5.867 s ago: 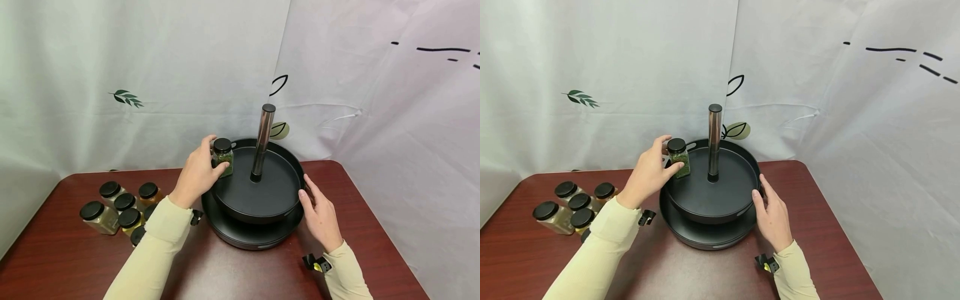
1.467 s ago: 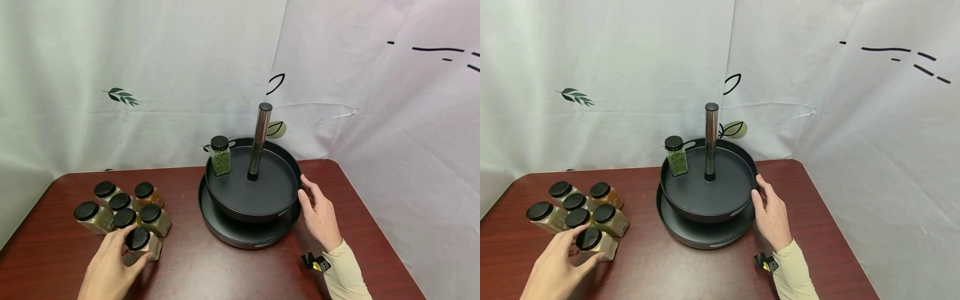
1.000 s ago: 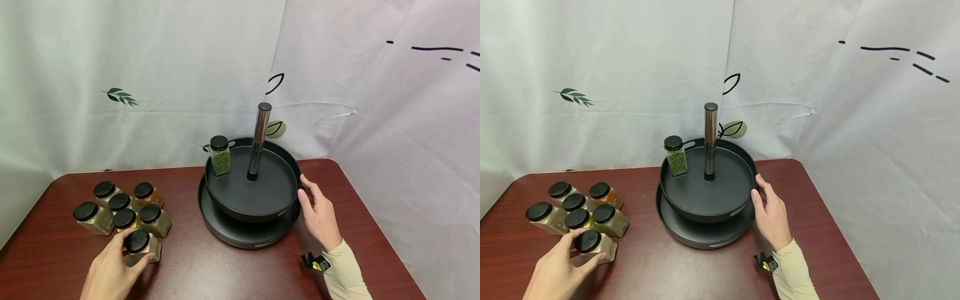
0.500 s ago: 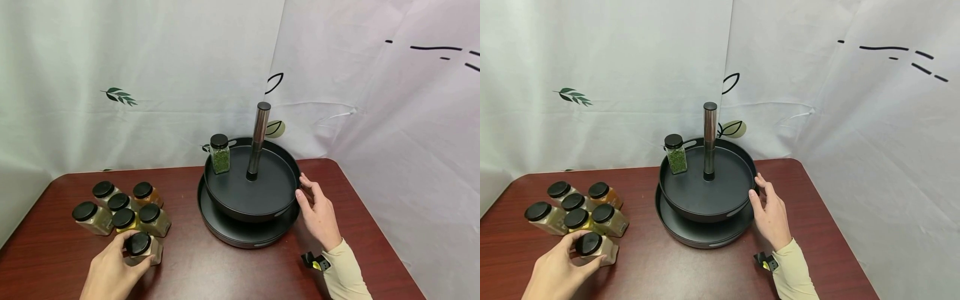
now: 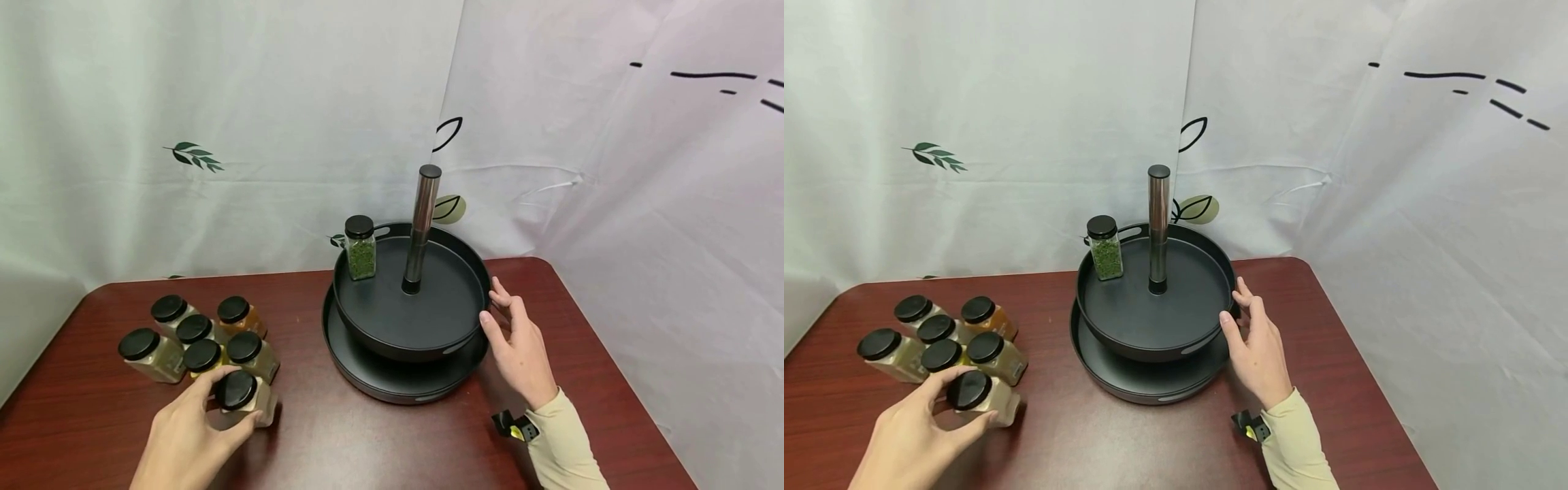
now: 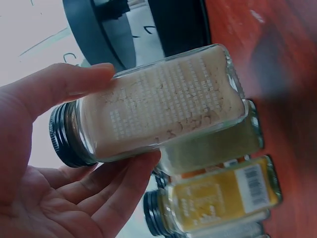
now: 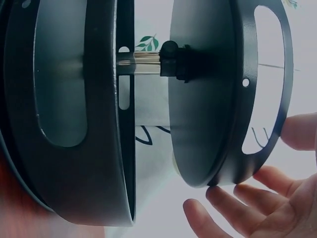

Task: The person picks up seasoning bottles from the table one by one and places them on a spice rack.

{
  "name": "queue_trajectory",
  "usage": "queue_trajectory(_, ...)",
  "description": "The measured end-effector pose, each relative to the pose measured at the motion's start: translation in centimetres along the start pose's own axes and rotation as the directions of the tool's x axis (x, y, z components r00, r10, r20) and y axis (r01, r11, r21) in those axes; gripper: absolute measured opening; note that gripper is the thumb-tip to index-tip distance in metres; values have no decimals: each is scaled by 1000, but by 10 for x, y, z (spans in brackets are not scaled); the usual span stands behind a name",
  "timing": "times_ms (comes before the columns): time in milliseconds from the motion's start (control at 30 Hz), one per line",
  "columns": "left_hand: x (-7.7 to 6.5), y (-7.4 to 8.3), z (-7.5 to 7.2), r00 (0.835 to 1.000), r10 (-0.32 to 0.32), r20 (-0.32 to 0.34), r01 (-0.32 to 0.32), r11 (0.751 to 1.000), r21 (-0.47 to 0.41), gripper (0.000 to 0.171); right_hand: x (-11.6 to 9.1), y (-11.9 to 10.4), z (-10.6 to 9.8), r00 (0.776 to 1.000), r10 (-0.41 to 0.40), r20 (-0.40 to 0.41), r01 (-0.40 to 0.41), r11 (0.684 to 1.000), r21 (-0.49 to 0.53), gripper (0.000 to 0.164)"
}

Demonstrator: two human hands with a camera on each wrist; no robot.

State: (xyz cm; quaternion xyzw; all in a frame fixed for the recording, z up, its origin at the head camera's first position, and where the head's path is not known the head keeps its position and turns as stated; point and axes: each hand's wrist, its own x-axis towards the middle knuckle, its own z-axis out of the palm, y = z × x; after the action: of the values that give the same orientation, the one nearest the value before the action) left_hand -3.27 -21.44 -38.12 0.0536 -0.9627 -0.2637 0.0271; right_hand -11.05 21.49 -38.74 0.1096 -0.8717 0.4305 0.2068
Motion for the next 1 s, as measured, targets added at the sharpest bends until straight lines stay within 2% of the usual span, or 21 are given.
queue_trajectory(133, 0, 9, -3, 998, 36, -48, -37, 999, -17, 77, 0, 0, 0, 1000, -3, 2, 3, 1000, 1, 31)
queue_trajectory(233, 0, 16, -5, 989, 81, -122, -84, 996, -16, 74, 0, 0, 1, 1000, -6, -1, 6, 1000, -4, 32)
queue_trajectory(333, 1, 23, -8, 973, 121, -196, -126, 992, -16, 72, 1, 0, 2, 1000, -12, -4, 12, 1000, -16, 33)
queue_trajectory(567, 5, 35, -17, 922, 197, -334, -221, 974, -37, 71, 1, 0, 2, 1000, -29, -11, 29, 999, -31, 34)
queue_trajectory(833, 16, 51, -22, 900, 226, -373, -274, 958, -81, 73, 1, 0, 0, 999, -32, -17, 31, 999, -25, 32)
queue_trajectory(933, 21, 58, -24, 884, 246, -397, -304, 949, -89, 73, 0, 1, -1, 999, -29, -17, 29, 999, -23, 32)
queue_trajectory(1000, 24, 63, -26, 880, 253, -401, -314, 945, -94, 73, 0, 1, -1, 999, -28, -16, 28, 999, -18, 31)
